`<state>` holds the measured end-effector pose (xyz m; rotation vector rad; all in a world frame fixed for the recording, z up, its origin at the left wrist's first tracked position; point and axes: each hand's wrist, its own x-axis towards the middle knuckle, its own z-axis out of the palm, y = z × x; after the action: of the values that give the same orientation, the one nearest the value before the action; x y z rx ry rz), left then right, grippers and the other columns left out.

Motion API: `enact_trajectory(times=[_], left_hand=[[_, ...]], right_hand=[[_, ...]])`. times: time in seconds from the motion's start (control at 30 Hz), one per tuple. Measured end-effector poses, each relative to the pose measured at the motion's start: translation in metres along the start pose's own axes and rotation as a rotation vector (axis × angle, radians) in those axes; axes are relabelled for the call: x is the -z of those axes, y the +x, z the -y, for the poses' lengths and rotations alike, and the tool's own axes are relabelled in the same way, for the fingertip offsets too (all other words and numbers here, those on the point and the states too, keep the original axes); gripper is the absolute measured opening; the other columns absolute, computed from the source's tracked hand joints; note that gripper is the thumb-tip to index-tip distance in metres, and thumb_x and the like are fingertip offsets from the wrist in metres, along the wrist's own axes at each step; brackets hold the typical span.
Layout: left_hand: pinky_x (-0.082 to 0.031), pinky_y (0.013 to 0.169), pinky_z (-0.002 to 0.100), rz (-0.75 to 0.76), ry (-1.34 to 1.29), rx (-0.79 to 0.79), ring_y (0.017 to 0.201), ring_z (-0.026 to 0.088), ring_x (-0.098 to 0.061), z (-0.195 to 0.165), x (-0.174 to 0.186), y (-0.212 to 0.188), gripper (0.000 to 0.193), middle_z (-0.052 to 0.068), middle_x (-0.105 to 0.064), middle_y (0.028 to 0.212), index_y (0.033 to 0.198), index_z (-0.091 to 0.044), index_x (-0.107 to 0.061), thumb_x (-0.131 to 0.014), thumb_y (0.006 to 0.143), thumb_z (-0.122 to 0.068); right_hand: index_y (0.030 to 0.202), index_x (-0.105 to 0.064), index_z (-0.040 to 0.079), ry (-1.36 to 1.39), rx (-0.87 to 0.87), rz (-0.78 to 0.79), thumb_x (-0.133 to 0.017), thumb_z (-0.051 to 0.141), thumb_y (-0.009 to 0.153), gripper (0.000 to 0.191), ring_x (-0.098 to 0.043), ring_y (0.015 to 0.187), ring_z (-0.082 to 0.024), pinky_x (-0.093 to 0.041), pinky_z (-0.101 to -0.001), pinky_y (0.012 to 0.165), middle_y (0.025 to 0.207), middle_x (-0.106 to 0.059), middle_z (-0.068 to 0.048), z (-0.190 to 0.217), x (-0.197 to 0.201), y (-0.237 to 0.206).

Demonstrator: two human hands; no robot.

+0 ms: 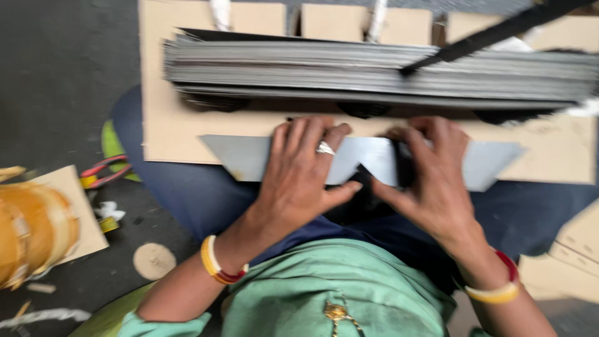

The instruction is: The person sits on the floor and repeatedly picks up individual metal sheets from a pile, aligns them, and places them into a cardboard jig. The person continues this stacking process throughout the clip.

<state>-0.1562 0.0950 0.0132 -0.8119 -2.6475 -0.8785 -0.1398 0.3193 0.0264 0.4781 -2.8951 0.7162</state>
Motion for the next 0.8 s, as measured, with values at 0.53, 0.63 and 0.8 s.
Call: enact_trajectory(times=[0.53, 0.63, 0.8], left_hand=[[-0.053, 0.099, 0.042, -0.199, 0.359, -0.178, 0.109, 0.024, -0.067, 0.097, 0.063, -0.046, 0.02, 0.007, -0.067, 0.114, 0.117, -0.009, -0.067, -0.071, 0.097, -0.009], [-0.054, 0.089, 0.043, -0.329, 0.341, -0.107, 0.098, 0.026, -0.067, 0.12, 0.099, -0.047, 0.016, 0.008, -0.069, 0.099, 0.1, -0.005, -0.068, -0.077, 0.089, 0.004], [-0.053, 0.085, 0.042, -0.409, 0.421, -0.14, 0.091, 0.025, -0.064, 0.129, 0.114, -0.022, 0.019, 0.008, -0.066, 0.095, 0.095, -0.001, -0.064, -0.08, 0.092, 0.008]], right_hand=[[0.112, -0.075, 0.0, -0.273, 0.217, -0.011, -0.081, 0.007, 0.085, 0.029, -0.068, 0.082, -0.023, -0.053, -0.0356, 0.078, 0.089, -0.072, -0.011, -0.054, -0.022, -0.041], [0.123, -0.072, 0.001, -0.314, 0.29, -0.096, -0.077, 0.002, 0.096, 0.027, -0.07, 0.095, -0.025, -0.054, -0.0336, 0.087, 0.106, -0.074, -0.013, -0.048, -0.027, -0.036], [0.128, -0.066, -0.006, -0.286, 0.244, -0.21, -0.068, -0.008, 0.108, 0.021, -0.069, 0.104, -0.028, -0.055, -0.0324, 0.092, 0.12, -0.072, -0.022, -0.04, -0.042, -0.021]])
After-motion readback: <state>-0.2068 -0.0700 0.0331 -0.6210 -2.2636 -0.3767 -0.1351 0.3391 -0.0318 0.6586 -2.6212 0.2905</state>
